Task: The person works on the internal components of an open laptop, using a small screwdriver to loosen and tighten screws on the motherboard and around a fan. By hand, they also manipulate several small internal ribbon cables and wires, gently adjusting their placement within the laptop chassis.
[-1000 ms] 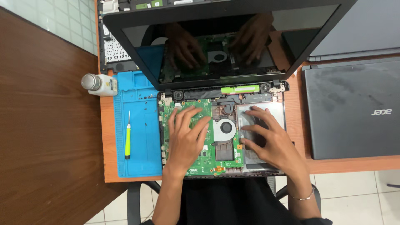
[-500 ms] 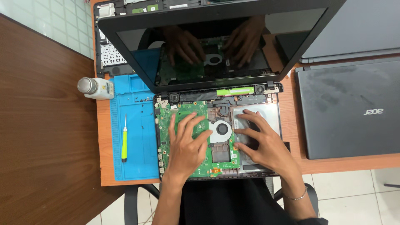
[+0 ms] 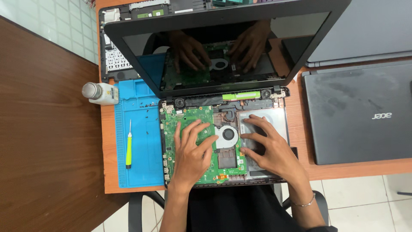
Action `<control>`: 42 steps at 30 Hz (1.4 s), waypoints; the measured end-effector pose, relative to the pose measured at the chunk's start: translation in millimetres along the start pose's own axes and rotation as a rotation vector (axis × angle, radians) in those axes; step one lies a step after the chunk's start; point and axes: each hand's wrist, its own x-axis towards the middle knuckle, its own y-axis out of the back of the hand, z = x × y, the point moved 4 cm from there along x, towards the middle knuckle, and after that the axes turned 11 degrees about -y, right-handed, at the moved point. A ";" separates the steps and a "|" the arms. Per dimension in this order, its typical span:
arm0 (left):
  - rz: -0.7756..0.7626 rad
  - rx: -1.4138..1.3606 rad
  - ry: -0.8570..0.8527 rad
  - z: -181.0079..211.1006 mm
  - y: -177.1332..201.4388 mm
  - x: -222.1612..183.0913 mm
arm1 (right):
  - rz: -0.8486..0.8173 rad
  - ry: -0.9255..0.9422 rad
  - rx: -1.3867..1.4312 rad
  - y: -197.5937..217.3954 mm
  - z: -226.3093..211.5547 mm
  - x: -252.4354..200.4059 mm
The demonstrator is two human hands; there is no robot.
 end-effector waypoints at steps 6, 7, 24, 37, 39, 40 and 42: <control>0.112 0.060 0.080 -6.5 18.9 -12.2 | 0.025 -0.014 0.001 1.7 -6.8 -1.3; 0.139 0.080 0.113 -10.5 25.0 -16.6 | 0.028 -0.012 0.009 1.8 -8.6 -0.5; 0.293 0.466 0.751 -90.9 75.6 -104.8 | 0.041 0.020 0.044 -16.5 -51.8 20.9; 0.376 0.322 0.705 -94.6 77.8 -115.2 | 0.045 -0.006 0.017 -17.5 -52.6 26.2; 0.362 0.298 0.674 -91.1 80.4 -116.7 | 0.039 0.033 0.008 -17.6 -57.5 26.2; 0.355 0.286 0.659 -89.7 81.5 -117.0 | 0.035 0.053 0.004 -18.1 -60.2 26.0; 0.333 0.252 0.670 -88.0 83.3 -118.6 | 0.027 0.052 -0.009 -21.4 -64.5 26.5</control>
